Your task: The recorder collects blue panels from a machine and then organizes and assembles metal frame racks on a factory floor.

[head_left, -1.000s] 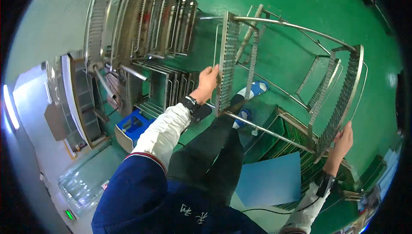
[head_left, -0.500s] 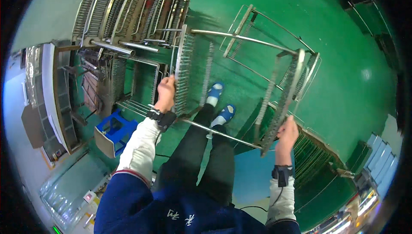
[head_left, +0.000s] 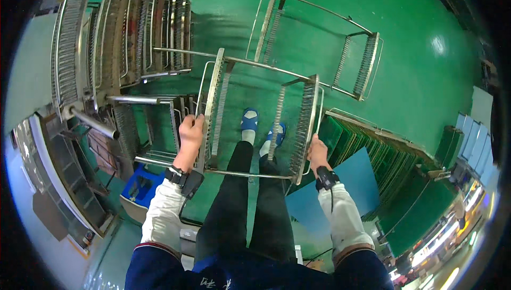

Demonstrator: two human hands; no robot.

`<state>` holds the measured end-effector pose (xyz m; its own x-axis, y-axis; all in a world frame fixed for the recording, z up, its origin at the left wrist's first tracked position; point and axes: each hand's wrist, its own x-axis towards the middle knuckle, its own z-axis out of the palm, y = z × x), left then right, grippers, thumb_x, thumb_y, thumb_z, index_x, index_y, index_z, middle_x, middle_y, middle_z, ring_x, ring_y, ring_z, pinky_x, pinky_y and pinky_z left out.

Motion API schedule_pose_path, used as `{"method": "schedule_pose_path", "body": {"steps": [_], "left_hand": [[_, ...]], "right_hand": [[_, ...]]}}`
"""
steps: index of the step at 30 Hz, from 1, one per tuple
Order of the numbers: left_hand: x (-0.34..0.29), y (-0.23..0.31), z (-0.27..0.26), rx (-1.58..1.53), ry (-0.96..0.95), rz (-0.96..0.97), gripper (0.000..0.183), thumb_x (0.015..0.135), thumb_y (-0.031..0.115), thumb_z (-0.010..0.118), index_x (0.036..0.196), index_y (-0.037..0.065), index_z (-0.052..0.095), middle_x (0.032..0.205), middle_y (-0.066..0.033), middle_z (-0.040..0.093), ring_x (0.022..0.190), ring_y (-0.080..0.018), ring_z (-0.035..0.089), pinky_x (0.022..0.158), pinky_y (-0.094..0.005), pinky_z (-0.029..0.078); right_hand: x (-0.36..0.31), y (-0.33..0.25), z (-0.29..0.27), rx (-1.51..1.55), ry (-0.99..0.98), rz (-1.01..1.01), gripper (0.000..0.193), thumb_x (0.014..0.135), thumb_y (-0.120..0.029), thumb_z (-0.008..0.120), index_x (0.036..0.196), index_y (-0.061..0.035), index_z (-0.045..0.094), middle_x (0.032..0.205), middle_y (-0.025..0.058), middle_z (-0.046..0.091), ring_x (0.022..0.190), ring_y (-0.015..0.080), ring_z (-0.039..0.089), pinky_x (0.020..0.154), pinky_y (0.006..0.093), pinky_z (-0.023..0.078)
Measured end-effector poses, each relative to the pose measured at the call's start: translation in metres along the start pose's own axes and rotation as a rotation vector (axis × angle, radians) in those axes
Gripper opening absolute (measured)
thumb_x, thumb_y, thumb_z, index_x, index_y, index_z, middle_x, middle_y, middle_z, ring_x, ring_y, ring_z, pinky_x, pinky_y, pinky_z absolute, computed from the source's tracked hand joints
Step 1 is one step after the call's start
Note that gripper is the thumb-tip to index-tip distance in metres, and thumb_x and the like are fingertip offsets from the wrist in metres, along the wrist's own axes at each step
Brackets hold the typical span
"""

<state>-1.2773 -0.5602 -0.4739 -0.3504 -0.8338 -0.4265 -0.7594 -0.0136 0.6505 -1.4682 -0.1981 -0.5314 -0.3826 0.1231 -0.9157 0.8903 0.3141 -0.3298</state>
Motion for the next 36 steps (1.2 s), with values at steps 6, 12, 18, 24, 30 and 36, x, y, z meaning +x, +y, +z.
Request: {"method": "schedule_pose_path", "body": {"steps": [6,12,18,24,30,36], "left_hand": [[0.016,0.031,0.034,0.021,-0.037,-0.048,0.027,0.091,0.023,0.063,0.08,-0.001,0.063,0.059,-0.0086,0.055,0.055,-0.0146,0.044,0.053,-0.0349,0.037],[0.036,-0.012,0.076,-0.017,-0.034,-0.054,0.033,0.094,0.025,0.06,0.074,-0.001,0.058,0.057,-0.0073,0.048,0.055,-0.0138,0.041,0.053,-0.0341,0.035],[0.075,-0.081,0.105,0.148,-0.044,0.079,0.039,0.094,0.028,0.06,0.071,-0.002,0.054,0.055,-0.0145,0.047,0.051,-0.0249,0.04,0.051,-0.0387,0.036],[0.091,-0.051,0.132,0.178,-0.175,0.031,0.032,0.092,0.026,0.063,0.082,-0.003,0.057,0.064,-0.0153,0.054,0.057,-0.0247,0.05,0.058,-0.0392,0.042],[0.125,0.015,0.152,0.354,0.069,0.543,0.03,0.073,0.016,0.077,0.095,-0.001,0.064,0.086,-0.0165,0.066,0.085,-0.0338,0.062,0.074,-0.0404,0.05],[0.128,0.037,0.166,0.553,-0.383,0.317,0.031,0.075,-0.004,0.06,0.106,-0.002,0.063,0.094,-0.0178,0.067,0.09,-0.0311,0.066,0.078,-0.034,0.051]], "right_hand": [[0.13,0.075,0.012,-0.393,0.307,-0.329,0.047,0.094,-0.05,0.053,0.081,-0.0055,0.059,0.067,0.003,0.054,0.055,0.016,0.049,0.05,0.0331,0.039],[0.132,0.06,0.036,-0.7,0.322,-0.207,0.064,0.093,-0.062,0.042,0.103,-0.0026,0.065,0.103,0.0275,0.063,0.094,0.0479,0.057,0.081,0.0542,0.044],[0.143,0.08,0.055,-0.596,0.183,-0.049,0.068,0.093,-0.059,0.044,0.107,0.0043,0.064,0.108,0.0308,0.062,0.105,0.0487,0.055,0.084,0.0536,0.044],[0.22,0.109,0.027,-0.468,0.191,-0.062,0.06,0.092,-0.059,0.05,0.095,-0.0012,0.066,0.083,0.0088,0.064,0.072,0.0227,0.058,0.068,0.039,0.047],[0.272,0.055,-0.023,-0.141,-0.278,-0.009,0.058,0.09,-0.061,0.052,0.094,-0.005,0.066,0.085,0.0058,0.067,0.067,0.0195,0.061,0.061,0.0376,0.05],[0.246,-0.098,-0.006,0.053,-0.08,-0.001,0.054,0.094,-0.053,0.051,0.096,0.0001,0.061,0.079,0.0107,0.066,0.064,0.0215,0.062,0.056,0.0367,0.052]]}}
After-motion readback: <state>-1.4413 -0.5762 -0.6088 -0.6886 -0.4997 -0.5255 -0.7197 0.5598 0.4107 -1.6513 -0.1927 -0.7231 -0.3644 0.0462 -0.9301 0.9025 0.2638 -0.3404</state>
